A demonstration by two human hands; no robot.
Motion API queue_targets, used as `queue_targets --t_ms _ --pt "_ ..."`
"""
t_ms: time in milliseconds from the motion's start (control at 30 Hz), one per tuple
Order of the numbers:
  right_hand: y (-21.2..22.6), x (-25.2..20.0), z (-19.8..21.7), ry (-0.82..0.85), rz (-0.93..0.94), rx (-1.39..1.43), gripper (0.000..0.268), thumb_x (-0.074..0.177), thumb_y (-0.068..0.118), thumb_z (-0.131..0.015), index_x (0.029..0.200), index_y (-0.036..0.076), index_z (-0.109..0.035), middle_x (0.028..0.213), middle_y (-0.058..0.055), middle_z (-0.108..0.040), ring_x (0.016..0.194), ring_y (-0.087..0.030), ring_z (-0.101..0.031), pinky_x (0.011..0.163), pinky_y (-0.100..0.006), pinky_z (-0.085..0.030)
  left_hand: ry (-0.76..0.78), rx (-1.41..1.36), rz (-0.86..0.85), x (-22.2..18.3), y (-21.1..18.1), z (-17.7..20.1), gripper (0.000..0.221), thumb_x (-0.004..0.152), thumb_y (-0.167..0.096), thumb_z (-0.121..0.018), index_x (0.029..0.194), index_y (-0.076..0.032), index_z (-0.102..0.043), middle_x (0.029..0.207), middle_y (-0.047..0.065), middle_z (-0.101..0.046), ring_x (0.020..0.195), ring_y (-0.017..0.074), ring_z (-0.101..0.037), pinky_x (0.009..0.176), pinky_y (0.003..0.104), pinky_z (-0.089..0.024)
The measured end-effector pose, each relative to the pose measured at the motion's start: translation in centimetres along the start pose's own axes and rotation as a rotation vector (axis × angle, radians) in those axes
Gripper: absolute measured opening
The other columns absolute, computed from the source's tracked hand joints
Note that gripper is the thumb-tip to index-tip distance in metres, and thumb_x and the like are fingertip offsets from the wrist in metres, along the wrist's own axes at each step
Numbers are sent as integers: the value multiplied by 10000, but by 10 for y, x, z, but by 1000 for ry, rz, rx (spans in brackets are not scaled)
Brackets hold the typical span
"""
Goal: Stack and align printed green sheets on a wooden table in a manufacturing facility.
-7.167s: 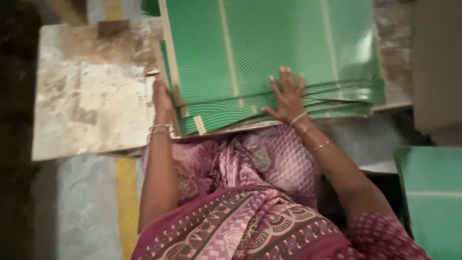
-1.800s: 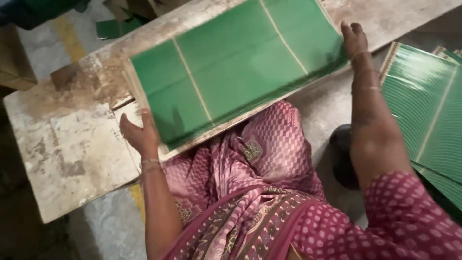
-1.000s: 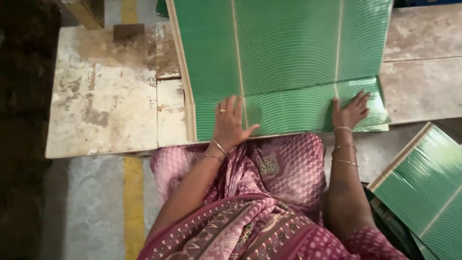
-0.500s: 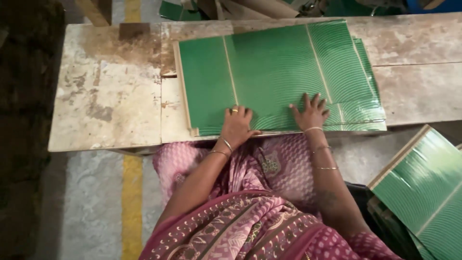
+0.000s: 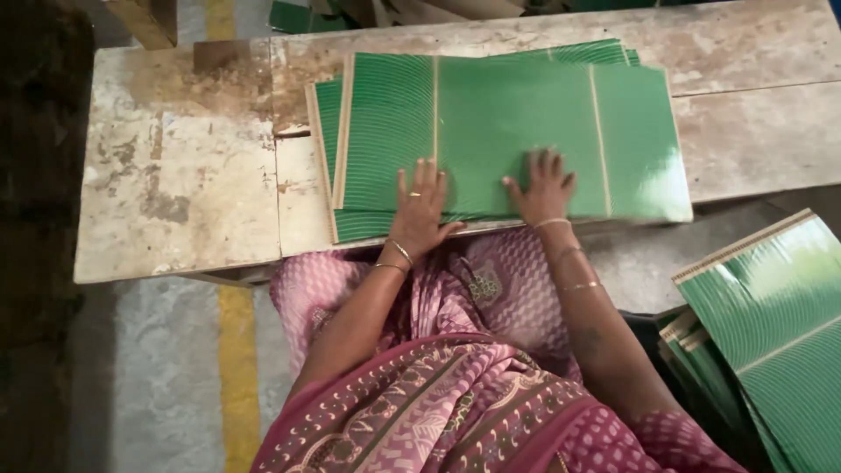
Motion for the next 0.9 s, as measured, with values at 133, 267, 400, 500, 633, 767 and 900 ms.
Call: queue_targets --t_ms 133,267,400,500,633,767,900 --pt "-14 22 -52 195 91 -53 855 997 683 -407 1650 185 -167 1695 -198 -57 1548 -442 -15 1195 -644 0 130 6 179 -1 10 -19 1123 780 -840 -492 1429 75 -432 1510 306 -403 1428 460 -342 1121 662 -259" --pt "-23 40 -66 157 175 -54 853 974 729 -376 1653 238 -214 1730 -141 -93 1579 -397 -52 1231 -648 -28 119 89 191 1 10 -6 1042 804 -823 -515 1389 38 -489 1430 260 -493 1340 418 -437 1071 613 -353" --pt "-6 40 -45 137 260 21 849 956 715 -424 1652 260 -250 1738 -107 -124 1602 -305 -99 1258 -627 -8 213 -32 190 1 14 -5 927 845 -788 -554 1311 13 -573 1236 183 -562 1161 341 -512 936 489 -423" --pt "4 30 -22 25 284 73 834 999 641 -490 1665 216 -222 1752 -118 -107 1618 -293 -99 1277 -595 17 254 -99 183 -3 16 -14 847 869 -759 -568 1278 -18 -603 1223 164 -567 1164 330 -514 952 491 -421" --pt "21 8 23 -323 349 85 852 1073 569 -580 1692 153 -168 1755 -164 -57 1633 -319 -49 1286 -554 59 27 -34 116 -16 10 -47 884 879 -737 -578 1388 -16 -529 1479 243 -458 1398 412 -391 1129 642 -304" --pt "2 17 1 -373 286 59 868 1064 626 -545 1689 167 -155 1727 -202 -34 1602 -372 -11 1247 -592 76 16 30 60 -10 6 -36 1035 895 -750 -541 1567 15 -356 1676 262 -232 1574 407 -163 1226 701 -98" --pt "-3 26 -44 105 194 18 818 1019 652 -431 1664 219 -175 1735 -169 -66 1587 -398 -33 1202 -673 49 114 -31 132 -5 11 -28 1132 892 -802 -467 1618 32 -227 1699 255 -123 1587 401 -68 1231 710 -34"
Point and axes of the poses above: each hand's wrist, its own x-axis towards the middle knuckle, its own z-axis out of the back of the hand, y = z × x, the point moved 6 cm from there along x, towards the middle knuckle
